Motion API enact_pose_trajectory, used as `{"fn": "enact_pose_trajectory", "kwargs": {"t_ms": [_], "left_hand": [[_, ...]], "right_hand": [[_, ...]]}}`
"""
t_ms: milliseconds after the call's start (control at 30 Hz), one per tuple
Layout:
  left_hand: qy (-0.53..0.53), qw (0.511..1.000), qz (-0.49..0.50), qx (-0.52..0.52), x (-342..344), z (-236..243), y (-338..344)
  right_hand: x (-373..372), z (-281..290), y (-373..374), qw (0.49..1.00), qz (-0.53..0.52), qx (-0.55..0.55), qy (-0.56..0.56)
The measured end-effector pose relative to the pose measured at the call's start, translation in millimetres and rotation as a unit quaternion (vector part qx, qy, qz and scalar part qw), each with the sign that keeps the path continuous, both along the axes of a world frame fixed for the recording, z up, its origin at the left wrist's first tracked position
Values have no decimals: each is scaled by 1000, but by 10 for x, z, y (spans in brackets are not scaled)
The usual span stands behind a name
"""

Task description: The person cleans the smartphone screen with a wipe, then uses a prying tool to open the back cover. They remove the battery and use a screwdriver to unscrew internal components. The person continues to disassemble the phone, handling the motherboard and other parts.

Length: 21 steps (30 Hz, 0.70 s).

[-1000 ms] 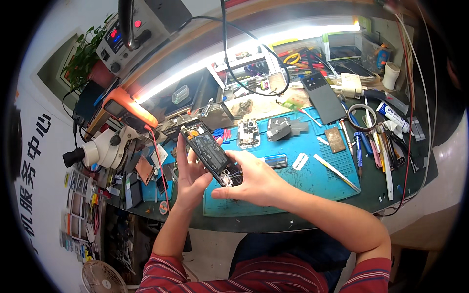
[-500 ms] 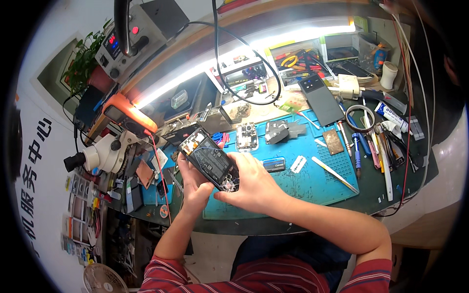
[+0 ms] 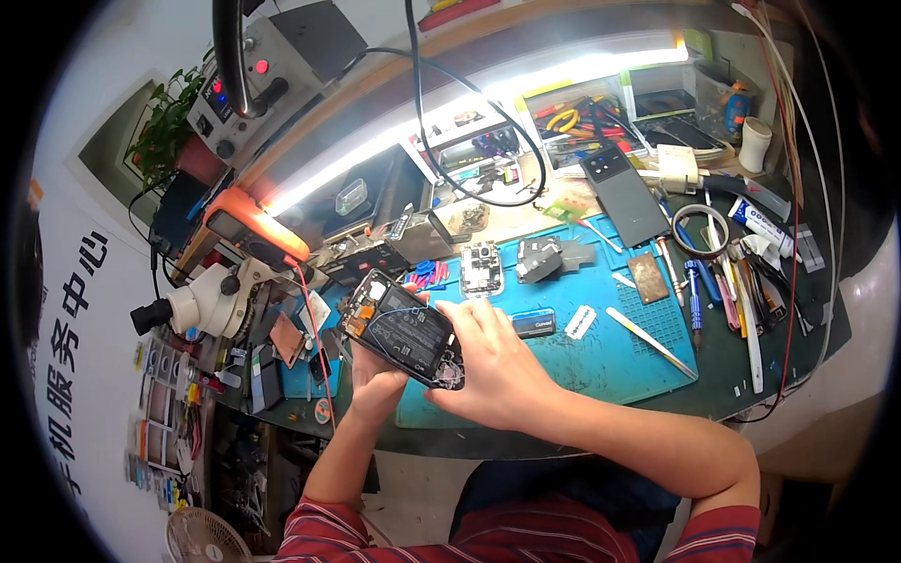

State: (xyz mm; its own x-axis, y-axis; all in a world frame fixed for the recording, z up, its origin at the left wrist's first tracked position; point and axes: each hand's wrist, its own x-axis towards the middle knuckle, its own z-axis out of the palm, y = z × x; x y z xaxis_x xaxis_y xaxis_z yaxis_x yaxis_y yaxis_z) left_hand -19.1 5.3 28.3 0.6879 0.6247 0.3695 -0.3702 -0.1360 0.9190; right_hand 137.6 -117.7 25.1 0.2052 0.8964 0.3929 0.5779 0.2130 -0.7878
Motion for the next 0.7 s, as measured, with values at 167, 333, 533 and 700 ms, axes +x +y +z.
{"fn": "enact_pose_trajectory", "kwargs": {"t_ms": [167,333,533,700], "left_hand": [[-15,1000,-17,-5,-43,87,-1],[-7,997,-68,38,-110,75,79],[-42,991,-95,80,-116,95,85],[-34,975,-101,195,-179,136,141]], "right_hand": [[3,88,-41,999,32,-17,41],[-19,81,-59,999,28,-6,25],[-17,93,-62,996,-5,71,-48],[-21,146,-90,979,-47,123,-156]]}}
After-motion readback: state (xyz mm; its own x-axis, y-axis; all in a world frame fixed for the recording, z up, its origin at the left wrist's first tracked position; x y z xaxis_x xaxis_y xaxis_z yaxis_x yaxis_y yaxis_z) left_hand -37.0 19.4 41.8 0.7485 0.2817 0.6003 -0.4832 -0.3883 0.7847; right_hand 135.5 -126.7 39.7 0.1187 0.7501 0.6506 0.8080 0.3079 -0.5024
